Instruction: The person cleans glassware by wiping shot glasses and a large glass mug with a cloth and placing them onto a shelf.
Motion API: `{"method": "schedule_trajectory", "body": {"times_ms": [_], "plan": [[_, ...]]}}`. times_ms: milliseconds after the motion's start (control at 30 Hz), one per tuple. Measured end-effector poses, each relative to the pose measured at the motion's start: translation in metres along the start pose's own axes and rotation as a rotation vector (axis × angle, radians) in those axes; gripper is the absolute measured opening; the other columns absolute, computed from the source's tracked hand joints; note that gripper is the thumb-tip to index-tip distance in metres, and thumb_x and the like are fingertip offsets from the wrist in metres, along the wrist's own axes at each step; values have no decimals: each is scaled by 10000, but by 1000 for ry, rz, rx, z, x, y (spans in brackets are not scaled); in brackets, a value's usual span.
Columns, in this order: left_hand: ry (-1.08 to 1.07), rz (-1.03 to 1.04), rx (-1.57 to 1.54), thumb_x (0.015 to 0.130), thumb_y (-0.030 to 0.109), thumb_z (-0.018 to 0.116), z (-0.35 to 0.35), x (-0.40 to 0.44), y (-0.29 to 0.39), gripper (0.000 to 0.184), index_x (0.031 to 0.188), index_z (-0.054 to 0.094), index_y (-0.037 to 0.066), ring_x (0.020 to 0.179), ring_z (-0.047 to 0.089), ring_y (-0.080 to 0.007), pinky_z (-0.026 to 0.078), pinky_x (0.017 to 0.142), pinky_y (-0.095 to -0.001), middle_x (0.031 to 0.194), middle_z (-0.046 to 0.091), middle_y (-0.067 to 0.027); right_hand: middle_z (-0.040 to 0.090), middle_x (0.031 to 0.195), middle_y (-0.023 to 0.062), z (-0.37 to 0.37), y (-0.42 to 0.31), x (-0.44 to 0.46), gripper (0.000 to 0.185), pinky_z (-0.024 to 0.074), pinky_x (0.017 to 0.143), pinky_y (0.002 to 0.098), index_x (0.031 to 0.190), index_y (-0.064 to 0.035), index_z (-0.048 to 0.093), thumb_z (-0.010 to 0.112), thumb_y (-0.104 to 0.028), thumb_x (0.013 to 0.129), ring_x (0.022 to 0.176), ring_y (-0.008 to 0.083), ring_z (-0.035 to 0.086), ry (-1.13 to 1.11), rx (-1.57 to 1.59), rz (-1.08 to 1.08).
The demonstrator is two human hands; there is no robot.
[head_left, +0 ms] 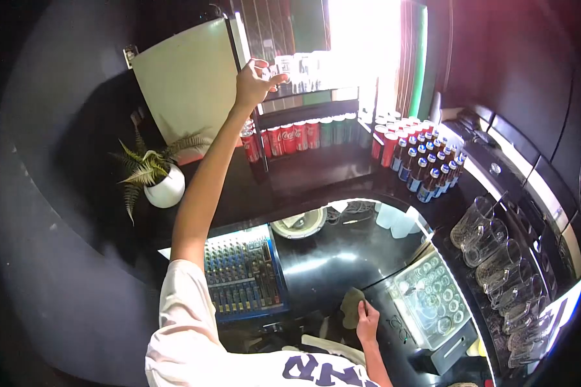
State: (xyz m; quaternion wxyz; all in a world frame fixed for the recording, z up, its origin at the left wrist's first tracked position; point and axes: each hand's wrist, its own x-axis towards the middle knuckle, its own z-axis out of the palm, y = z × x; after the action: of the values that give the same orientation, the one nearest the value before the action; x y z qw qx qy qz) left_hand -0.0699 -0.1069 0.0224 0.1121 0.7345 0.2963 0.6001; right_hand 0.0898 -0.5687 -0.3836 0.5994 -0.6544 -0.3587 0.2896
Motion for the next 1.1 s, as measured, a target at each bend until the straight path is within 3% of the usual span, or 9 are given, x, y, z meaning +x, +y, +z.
{"method": "schedule_trajectory", "body": {"times_ms": [67,233,333,367,467,633,733,967,1100], "plan": [[-63,8,81,640,403,901,0,23,-21,652,1054,620,-14,556,661,-158,522,539,-277,688,609,-54,676,809,121,1,0,-1,312,447,699,294,1058,95,614,539,-198,985,784,93,523,-18,11,19],[-164,143,488,807,506,740,11,56,-55,544,1068,658,35,657,708,-192,551,649,-324,925,709,-152,586,687,61,3,-2,-2,287,393,599,304,1040,78,621,539,-191,984,692,79,444,-43,-9,8],[-271,135,570,816,507,729,17,59,-59,563,1133,651,49,867,712,-248,552,770,-351,1037,708,-160,576,673,51,0,-9,-5,277,389,588,291,1030,75,623,540,-185,982,675,72,440,-76,-37,70],[-339,-27,569,831,493,718,19,60,-58,563,1203,636,78,1027,669,-281,523,886,-366,1117,692,-151,587,686,45,-1,-12,-5,281,402,606,285,1009,71,625,538,-195,985,683,77,459,-79,-37,76],[-388,-1,588,868,460,675,26,58,-65,470,1196,644,124,1020,651,-340,509,883,-422,1128,671,-179,612,713,32,-2,-9,-4,294,427,640,271,976,63,631,535,-215,990,703,81,499,-84,-40,80],[-494,-47,601,909,468,613,36,55,-67,477,1276,615,164,1094,617,-338,483,951,-424,1184,634,-199,626,732,52,-1,-5,-1,270,439,662,255,1081,64,624,550,-173,975,731,61,502,-84,-17,66],[-437,10,697,916,434,627,41,54,-78,471,1303,592,168,1039,659,-300,492,941,-410,1178,664,-161,640,741,63,-1,-2,2,275,449,672,261,1095,60,627,554,-176,976,737,65,513,-95,-20,90],[-440,-87,619,892,459,639,43,52,-86,472,1314,586,255,1136,586,-370,469,977,-425,1241,572,-247,677,787,62,-1,9,6,272,457,685,249,1130,53,630,566,-160,973,755,64,546,-103,-4,88],[-457,-53,556,875,445,671,46,56,-105,495,1302,588,210,1139,588,-373,467,981,-425,1257,573,-237,656,784,24,1,1,6,262,446,665,241,1099,64,640,554,-151,978,735,59,538,-92,30,80]]}}
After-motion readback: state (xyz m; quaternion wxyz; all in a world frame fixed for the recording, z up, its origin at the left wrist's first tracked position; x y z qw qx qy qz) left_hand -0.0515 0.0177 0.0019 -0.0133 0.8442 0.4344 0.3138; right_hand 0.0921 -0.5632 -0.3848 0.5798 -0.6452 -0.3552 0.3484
